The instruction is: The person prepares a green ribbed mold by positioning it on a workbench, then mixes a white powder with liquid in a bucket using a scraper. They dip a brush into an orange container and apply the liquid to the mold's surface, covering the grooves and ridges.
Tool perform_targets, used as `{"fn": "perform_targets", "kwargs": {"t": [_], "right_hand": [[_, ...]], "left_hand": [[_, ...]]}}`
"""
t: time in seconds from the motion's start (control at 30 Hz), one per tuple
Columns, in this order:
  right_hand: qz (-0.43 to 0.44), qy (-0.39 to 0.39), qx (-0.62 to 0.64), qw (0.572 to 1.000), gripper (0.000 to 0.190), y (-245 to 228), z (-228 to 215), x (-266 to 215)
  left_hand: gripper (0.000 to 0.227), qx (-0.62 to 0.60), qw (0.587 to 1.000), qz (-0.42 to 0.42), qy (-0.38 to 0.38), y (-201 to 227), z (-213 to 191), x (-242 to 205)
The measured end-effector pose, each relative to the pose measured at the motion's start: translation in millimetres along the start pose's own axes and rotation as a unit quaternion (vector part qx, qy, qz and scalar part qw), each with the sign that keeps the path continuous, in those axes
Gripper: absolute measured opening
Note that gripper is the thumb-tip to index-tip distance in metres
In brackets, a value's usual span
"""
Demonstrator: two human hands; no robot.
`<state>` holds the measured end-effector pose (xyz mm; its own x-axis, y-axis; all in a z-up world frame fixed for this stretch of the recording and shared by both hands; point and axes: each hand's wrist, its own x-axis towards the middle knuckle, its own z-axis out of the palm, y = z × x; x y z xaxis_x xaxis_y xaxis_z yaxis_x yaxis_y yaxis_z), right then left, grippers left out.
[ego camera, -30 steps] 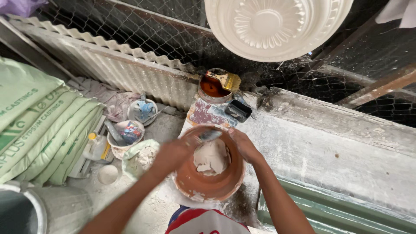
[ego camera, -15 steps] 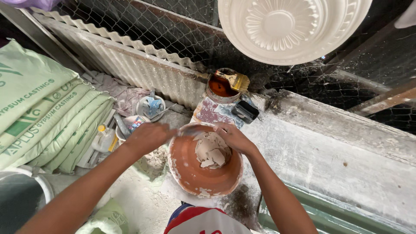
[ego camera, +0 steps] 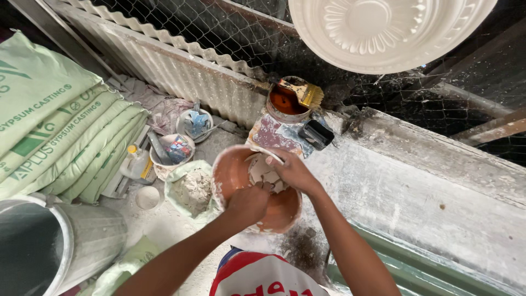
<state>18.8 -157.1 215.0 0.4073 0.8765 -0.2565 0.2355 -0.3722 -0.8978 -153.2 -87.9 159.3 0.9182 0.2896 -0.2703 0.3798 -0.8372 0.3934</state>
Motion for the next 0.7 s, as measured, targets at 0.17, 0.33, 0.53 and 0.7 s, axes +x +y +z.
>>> {"fn": "perform_targets", "kwargs": {"t": [0.17,0.33,0.53,0.7], "right_hand": [[-0.076,-0.031,0.058,0.995,0.043,4,9,4],[-0.022,-0.044,0.001,0.999,0.047,9,5,7],[-0.110,-0.048,0.008,0.993,0.044,1,2,20],[-0.004,-0.045,-0.035,0.998,0.046,1,4,15]], "left_hand": [[0.026,-0.175,0.978,-0.094,0.062,13,39,19],[0.017,0.066,0.996,-0.039,0.043,-3,56,0],[0.012,0.263,0.946,0.122,0.147,-18,-3,27],[0.027,0.034,0.972,0.014,0.232,-39,-21,24]]}}
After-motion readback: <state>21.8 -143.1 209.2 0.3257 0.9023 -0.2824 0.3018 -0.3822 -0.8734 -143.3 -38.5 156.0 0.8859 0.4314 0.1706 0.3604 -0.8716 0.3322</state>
